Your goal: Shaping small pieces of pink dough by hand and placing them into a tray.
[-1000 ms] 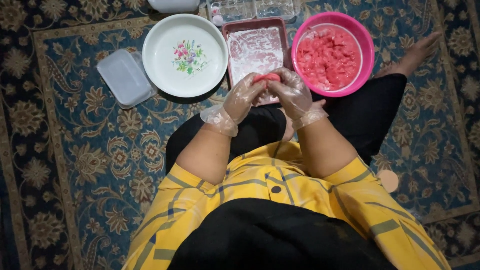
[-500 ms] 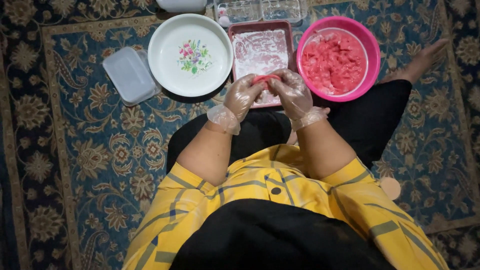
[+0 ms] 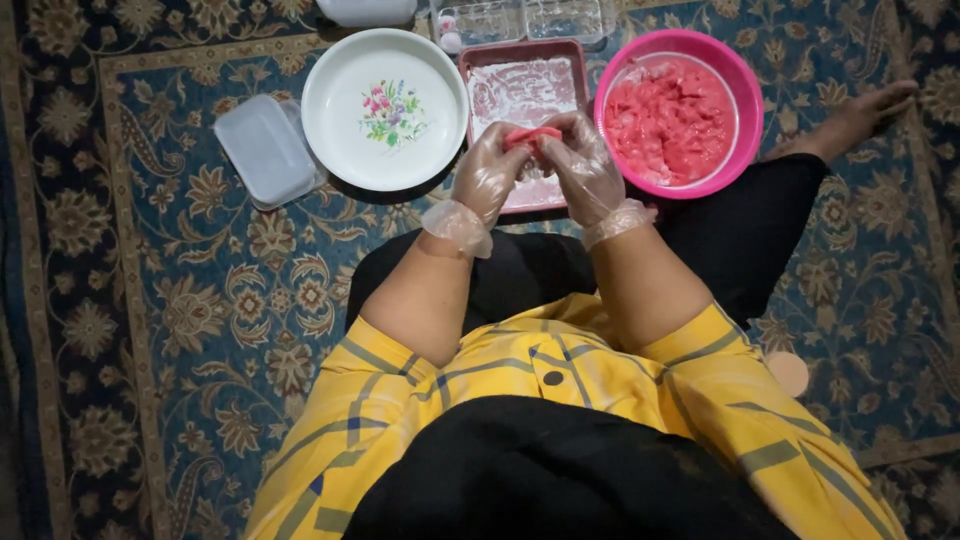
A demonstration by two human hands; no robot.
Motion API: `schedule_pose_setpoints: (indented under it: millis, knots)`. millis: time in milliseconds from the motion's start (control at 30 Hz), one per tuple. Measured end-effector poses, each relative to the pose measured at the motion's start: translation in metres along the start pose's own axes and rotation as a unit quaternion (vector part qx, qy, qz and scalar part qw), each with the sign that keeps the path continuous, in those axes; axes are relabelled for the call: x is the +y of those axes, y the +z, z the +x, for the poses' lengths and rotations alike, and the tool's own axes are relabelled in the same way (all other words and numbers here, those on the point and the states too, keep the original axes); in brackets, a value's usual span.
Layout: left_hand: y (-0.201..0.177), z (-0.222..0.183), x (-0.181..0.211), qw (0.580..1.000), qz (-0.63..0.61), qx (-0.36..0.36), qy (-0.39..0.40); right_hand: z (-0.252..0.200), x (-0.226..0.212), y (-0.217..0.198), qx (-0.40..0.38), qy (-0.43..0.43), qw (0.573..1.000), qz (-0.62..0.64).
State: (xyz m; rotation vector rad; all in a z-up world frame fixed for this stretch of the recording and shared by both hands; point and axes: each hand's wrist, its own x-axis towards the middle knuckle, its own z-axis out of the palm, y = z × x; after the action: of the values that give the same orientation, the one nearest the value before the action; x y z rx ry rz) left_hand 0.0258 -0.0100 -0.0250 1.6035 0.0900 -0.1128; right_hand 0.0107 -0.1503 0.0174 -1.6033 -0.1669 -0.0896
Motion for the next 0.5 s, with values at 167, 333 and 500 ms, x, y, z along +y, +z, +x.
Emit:
schedule_pose_setpoints:
  millis: [167, 333, 500]
  knots:
    - [-0.010, -0.006, 0.005, 0.991, -0.135, -0.012, -0.015, 0.004, 0.022, -0.009, 0.039, 0.066, 0.993, 0.089]
    - [-0.014, 0.009, -0.016, 0.976, -0.203, -0.045, -0.057, 0.009, 0.029, -0.021, 0.054, 0.077, 0.988, 0.126]
    - [-0.018, 0.018, -0.027, 0.952, -0.271, -0.095, -0.109, 0.011, 0.037, -0.038, 0.086, 0.125, 0.970, 0.192]
